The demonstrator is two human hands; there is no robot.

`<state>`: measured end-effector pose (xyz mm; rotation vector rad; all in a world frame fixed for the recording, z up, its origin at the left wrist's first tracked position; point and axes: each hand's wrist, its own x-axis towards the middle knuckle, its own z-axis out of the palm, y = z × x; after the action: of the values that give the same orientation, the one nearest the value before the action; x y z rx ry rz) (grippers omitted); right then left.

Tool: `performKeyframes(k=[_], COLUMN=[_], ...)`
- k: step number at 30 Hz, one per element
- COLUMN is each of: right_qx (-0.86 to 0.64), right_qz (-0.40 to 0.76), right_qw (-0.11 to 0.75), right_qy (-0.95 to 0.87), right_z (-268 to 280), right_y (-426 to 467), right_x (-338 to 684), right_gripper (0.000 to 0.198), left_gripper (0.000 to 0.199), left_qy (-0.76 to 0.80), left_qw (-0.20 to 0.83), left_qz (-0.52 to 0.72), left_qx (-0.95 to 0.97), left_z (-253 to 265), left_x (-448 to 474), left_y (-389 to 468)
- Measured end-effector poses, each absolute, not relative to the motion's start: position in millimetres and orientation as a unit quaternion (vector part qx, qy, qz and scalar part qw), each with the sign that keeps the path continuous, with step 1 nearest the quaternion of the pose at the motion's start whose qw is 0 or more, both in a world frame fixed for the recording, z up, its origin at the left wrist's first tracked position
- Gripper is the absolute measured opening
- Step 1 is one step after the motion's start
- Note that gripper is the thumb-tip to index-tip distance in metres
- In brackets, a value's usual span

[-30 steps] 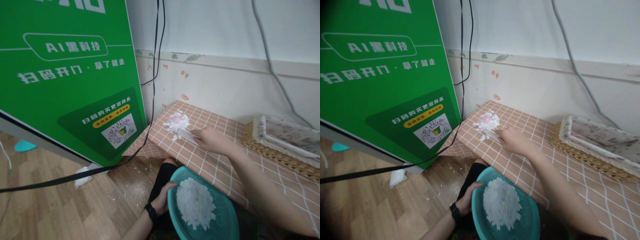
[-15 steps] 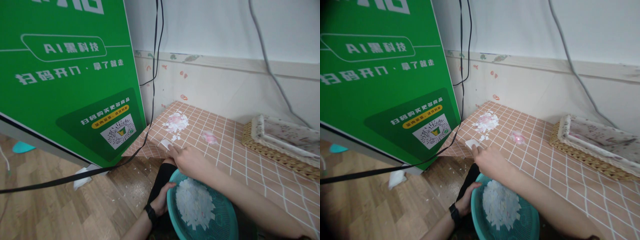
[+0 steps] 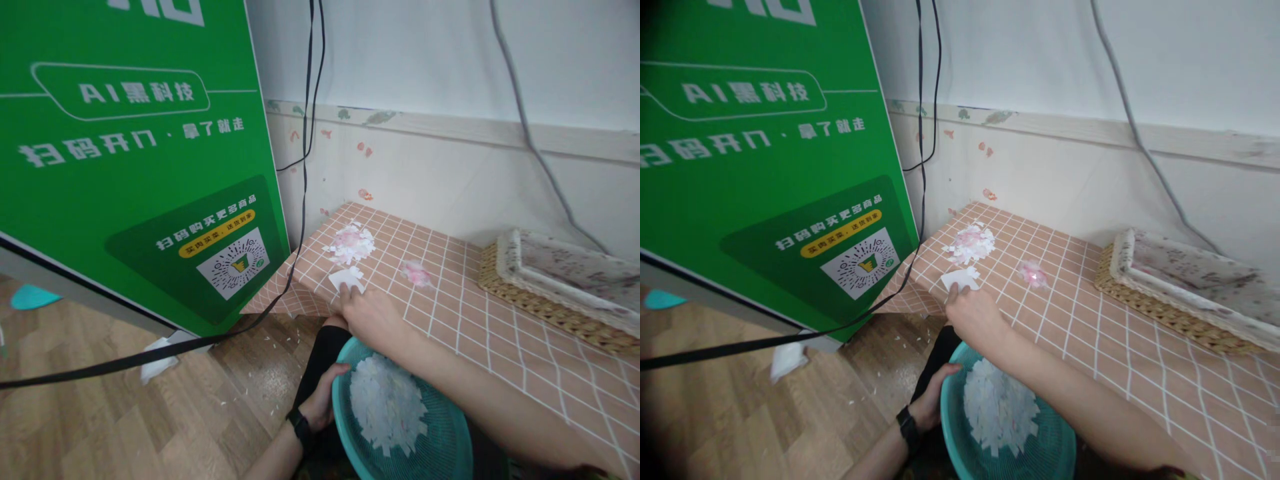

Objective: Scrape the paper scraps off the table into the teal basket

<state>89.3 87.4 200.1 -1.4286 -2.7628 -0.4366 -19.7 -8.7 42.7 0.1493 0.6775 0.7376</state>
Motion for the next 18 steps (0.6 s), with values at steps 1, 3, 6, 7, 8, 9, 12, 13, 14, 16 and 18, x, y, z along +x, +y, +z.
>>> performKeyframes(k=[1, 3, 6, 7, 8, 9, 12, 13, 14, 16, 18], right_qx=[-0.465, -0.480, -0.494, -0.497, -0.499, -0.500, -0.499, -0.501, -0.504, -0.514, -0.526], right_qz=[-0.143, -0.143, -0.132, -0.130, -0.129, -0.128, -0.120, -0.116, -0.113, -0.110, -0.098], right_qw=[0.000, -0.002, -0.012, -0.014, -0.015, -0.016, -0.020, -0.022, -0.027, -0.014, 0.012], right_qy=[-0.874, -0.866, -0.859, -0.858, -0.857, -0.856, -0.858, -0.857, -0.856, -0.851, -0.845], right_z=[200.8, 203.1, 206.9, 207.9, 209.2, 211.0, 221.9, 227.3, 233.0, 243.0, 248.1], right_y=[88.9, 91.7, 92.8, 92.1, 91.2, 90.2, 90.6, 92.9, 96.6, 107.7, 120.9], right_x=[89.8, 90.5, 90.5, 90.7, 91.6, 93.6, 109.2, 117.7, 127.5, 148.0, 165.4], right_gripper=[0.036, 0.033, 0.030, 0.031, 0.033, 0.035, 0.039, 0.037, 0.034, 0.033, 0.033], left_gripper=[0.037, 0.038, 0.038, 0.038, 0.038, 0.039, 0.038, 0.037, 0.036, 0.034, 0.033], left_qy=[0.323, 0.320, 0.314, 0.312, 0.310, 0.307, 0.304, 0.307, 0.309, 0.312, 0.318], left_qw=[0.875, 0.875, 0.877, 0.879, 0.881, 0.883, 0.885, 0.884, 0.884, 0.884, 0.880], left_qz=[0.353, 0.356, 0.354, 0.351, 0.348, 0.347, 0.346, 0.346, 0.345, 0.344, 0.349], left_qx=[0.072, 0.075, 0.080, 0.080, 0.080, 0.080, 0.072, 0.067, 0.062, 0.054, 0.051], left_z=[42.4, 41.7, 41.4, 41.5, 41.6, 41.7, 40.9, 40.1, 38.9, 36.1, 34.0], left_x=[-19.9, -20.6, -21.7, -22.0, -22.3, -22.5, -22.7, -22.7, -22.6, -22.7, -23.5], left_y=[-8.7, -8.7, -8.4, -8.3, -8.2, -8.2, -8.7, -9.0, -9.3, -9.7, -9.0])
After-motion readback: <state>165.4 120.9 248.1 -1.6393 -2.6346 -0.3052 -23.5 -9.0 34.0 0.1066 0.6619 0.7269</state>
